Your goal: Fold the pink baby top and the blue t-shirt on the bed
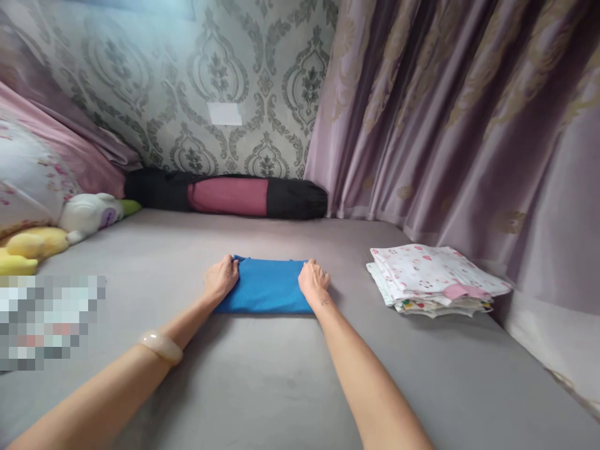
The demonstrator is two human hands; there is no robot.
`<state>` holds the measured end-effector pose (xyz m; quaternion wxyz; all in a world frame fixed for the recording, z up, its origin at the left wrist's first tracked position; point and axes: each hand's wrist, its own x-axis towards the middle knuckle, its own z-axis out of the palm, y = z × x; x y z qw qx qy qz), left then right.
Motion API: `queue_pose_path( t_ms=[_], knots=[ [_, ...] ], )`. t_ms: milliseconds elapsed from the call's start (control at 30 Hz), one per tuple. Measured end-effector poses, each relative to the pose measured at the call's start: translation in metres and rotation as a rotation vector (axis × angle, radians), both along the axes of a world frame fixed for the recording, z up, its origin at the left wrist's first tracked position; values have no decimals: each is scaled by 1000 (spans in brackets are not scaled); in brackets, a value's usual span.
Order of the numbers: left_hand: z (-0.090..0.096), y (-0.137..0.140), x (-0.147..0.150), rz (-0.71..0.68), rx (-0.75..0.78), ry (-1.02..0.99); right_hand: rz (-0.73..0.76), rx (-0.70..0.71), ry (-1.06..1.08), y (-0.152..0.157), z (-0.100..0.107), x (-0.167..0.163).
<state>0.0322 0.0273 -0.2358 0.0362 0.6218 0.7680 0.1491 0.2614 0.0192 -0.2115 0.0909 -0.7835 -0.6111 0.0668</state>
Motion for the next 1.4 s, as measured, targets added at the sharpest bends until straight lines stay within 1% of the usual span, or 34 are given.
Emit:
queue_pose_path(
  t_ms=[233,400,533,700,733,800,867,933,1000,1067,1167,1233,1400],
  knots=[
    [-2,1,0,25,4,0,-7,0,0,1,2,0],
    [-1,-2,4,28,7,12,-21,3,-8,2,0,-2],
    [5,-5,6,47,1,-30,-30,5,-1,0,0,-1],
    [15,-11,-4,63,-42,-232,-23,-41,83,-4,12,7],
    [17,-14,-5,54,-42,-246,-34,-42,88,-5,15,7],
    [21,-21,-3,16,0,-188,-53,24,57,-9,18,1],
    [24,-29,6,-58,63,-80,-5,128,9,-14,18,-12],
    [23,-35,20,-163,81,-13,148,191,-22,-21,14,-29],
    [18,-38,34,-258,65,18,327,182,-25,-27,7,-44],
    [10,-39,44,-317,46,58,424,155,-20,-33,-1,-55],
    [-2,-40,50,-348,7,118,437,102,-1,-39,-10,-59],
    [-7,-41,49,-344,-18,147,425,83,11,-41,-13,-58],
    [-6,-42,50,-324,-79,184,414,44,20,-41,-15,-57]
  ],
)
